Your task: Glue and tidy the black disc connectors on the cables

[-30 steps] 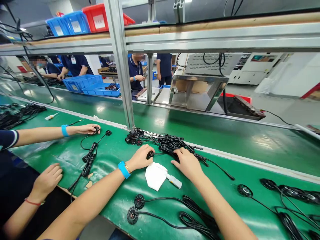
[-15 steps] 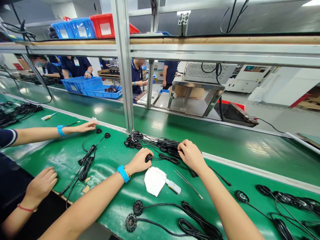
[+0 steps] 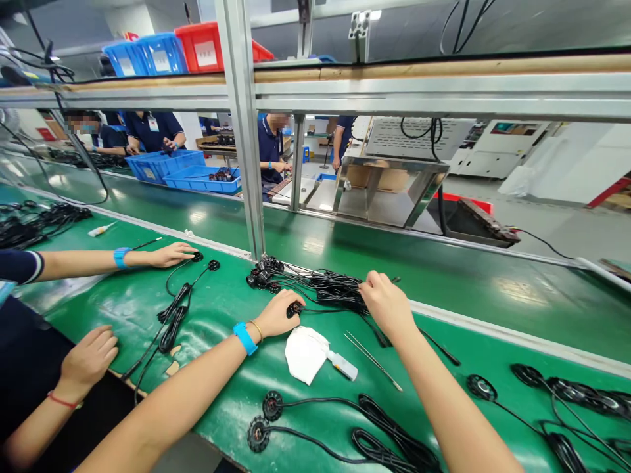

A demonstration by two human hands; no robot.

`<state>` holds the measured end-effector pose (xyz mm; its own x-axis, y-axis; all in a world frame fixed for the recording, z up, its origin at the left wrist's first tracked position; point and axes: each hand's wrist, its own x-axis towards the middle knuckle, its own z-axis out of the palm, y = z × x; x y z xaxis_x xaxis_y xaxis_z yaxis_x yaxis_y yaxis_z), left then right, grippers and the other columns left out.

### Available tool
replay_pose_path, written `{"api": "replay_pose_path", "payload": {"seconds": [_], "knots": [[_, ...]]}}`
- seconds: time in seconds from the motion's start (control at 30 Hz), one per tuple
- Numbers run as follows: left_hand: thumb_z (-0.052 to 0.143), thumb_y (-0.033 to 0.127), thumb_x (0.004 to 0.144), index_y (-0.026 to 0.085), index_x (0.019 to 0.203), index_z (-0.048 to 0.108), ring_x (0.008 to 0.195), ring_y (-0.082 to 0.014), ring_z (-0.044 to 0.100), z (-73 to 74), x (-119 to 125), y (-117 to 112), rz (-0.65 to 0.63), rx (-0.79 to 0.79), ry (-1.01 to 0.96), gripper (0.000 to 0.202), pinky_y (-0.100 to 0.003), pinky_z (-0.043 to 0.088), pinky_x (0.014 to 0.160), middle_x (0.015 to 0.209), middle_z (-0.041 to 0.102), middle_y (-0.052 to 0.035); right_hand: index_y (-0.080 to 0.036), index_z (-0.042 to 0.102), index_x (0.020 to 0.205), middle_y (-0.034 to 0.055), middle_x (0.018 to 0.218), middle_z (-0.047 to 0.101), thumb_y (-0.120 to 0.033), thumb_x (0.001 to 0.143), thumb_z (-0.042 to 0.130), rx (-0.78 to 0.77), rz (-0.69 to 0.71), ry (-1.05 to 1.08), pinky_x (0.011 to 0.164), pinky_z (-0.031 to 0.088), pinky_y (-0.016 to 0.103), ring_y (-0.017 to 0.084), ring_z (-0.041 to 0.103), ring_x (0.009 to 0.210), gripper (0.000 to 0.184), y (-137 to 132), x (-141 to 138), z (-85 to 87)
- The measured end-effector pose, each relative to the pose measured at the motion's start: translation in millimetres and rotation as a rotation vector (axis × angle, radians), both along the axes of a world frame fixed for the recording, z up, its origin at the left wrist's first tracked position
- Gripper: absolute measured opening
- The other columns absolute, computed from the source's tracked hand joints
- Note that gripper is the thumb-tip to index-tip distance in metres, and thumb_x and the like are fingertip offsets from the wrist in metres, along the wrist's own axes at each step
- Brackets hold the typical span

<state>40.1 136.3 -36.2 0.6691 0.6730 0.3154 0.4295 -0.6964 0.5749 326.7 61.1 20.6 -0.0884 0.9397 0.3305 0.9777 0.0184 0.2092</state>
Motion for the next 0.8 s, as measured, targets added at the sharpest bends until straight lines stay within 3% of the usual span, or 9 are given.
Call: {"api": "replay_pose_path", "payload": {"seconds": [0.1,0.17,0.27,0.33,0.4,0.47,0.53,0.67,0.8], "knots": [[0.064,0.017,0.074,0.022,0.101,0.069,0.095,-0.0224,0.059,2.9,-0.3,-2.6,0.004,0.017,0.004,0.028,-0.035,0.049,0.091,0.097,0.069,-0.0026,-0.016,0.063,0.089,0.0040,0.097,0.061,-0.029,0.097,0.056,-0.087,-0.047,0.018,0.069,0.048,0.026,0.014,0.058,0.086,0.017,11.8,0.2,-7.5],[0.064,0.021,0.079,0.023,0.102,0.070,0.097,-0.0219,0.060,6.3,-1.5,-2.9,0.072,0.037,-0.015,0.024,-0.034,0.049,0.094,0.098,0.069,-0.0025,-0.016,0.062,0.095,0.0010,0.095,0.063,-0.032,0.095,0.062,-0.132,-0.078,0.037,0.070,0.051,0.027,0.011,0.059,0.080,0.016,10.7,0.6,-16.6],[0.054,0.018,0.087,0.020,0.111,0.065,0.108,-0.0264,0.055,12.5,-8.6,3.5,0.320,0.076,-0.070,0.027,-0.042,0.044,0.100,0.109,0.064,-0.0089,-0.016,0.066,0.100,0.0039,0.097,0.065,-0.026,0.093,0.060,-0.148,-0.117,0.074,0.068,0.051,0.028,0.013,0.062,0.079,0.013,0.7,0.6,-23.8],[0.050,0.012,0.086,0.018,0.120,0.060,0.116,-0.0318,0.048,15.4,-17.4,12.3,0.494,0.095,-0.098,0.036,-0.050,0.040,0.102,0.119,0.057,-0.0140,-0.018,0.069,0.101,0.0078,0.101,0.066,-0.022,0.095,0.053,-0.126,-0.140,0.100,0.067,0.050,0.030,0.017,0.064,0.086,0.018,-4.1,-2.0,-21.8],[0.053,0.008,0.081,0.020,0.123,0.059,0.121,-0.0347,0.044,16.0,-27.3,22.7,0.590,0.102,-0.105,0.044,-0.053,0.039,0.102,0.125,0.053,-0.0145,-0.018,0.069,0.105,0.0106,0.106,0.065,-0.025,0.099,0.043,-0.091,-0.151,0.124,0.072,0.051,0.032,0.022,0.063,0.099,0.027,-1.9,-7.8,-16.7],[0.055,0.006,0.078,0.023,0.117,0.062,0.120,-0.0340,0.044,14.8,-36.0,32.3,0.603,0.103,-0.099,0.043,-0.052,0.041,0.101,0.123,0.053,-0.0119,-0.019,0.066,0.111,0.0100,0.113,0.064,-0.031,0.102,0.041,-0.081,-0.126,0.143,0.082,0.052,0.035,0.022,0.060,0.110,0.029,8.2,-15.0,-12.1],[0.055,0.004,0.077,0.023,0.110,0.066,0.116,-0.0313,0.047,13.3,-42.2,39.7,0.573,0.103,-0.095,0.040,-0.049,0.043,0.101,0.118,0.056,-0.0096,-0.018,0.063,0.113,0.0075,0.115,0.064,-0.037,0.101,0.049,-0.121,-0.076,0.155,0.087,0.053,0.037,0.019,0.061,0.107,0.027,22.8,-20.8,-10.1],[0.054,0.001,0.079,0.022,0.110,0.067,0.109,-0.0281,0.051,12.9,-49.4,47.6,0.522,0.095,-0.115,0.039,-0.047,0.046,0.101,0.111,0.059,-0.0087,-0.016,0.062,0.114,0.0049,0.109,0.065,-0.041,0.096,0.060,-0.233,-0.004,0.155,0.082,0.056,0.036,0.015,0.064,0.092,0.031,44.9,-23.1,-13.2],[0.062,0.005,0.080,0.023,0.114,0.065,0.109,-0.0290,0.052,15.6,-52.3,49.3,0.523,0.061,-0.183,0.039,-0.050,0.045,0.103,0.106,0.059,-0.0078,-0.016,0.062,0.111,0.0035,0.104,0.065,-0.040,0.095,0.061,-0.222,0.057,0.149,0.078,0.055,0.034,0.014,0.064,0.086,0.029,41.6,-20.9,-15.9]]}}
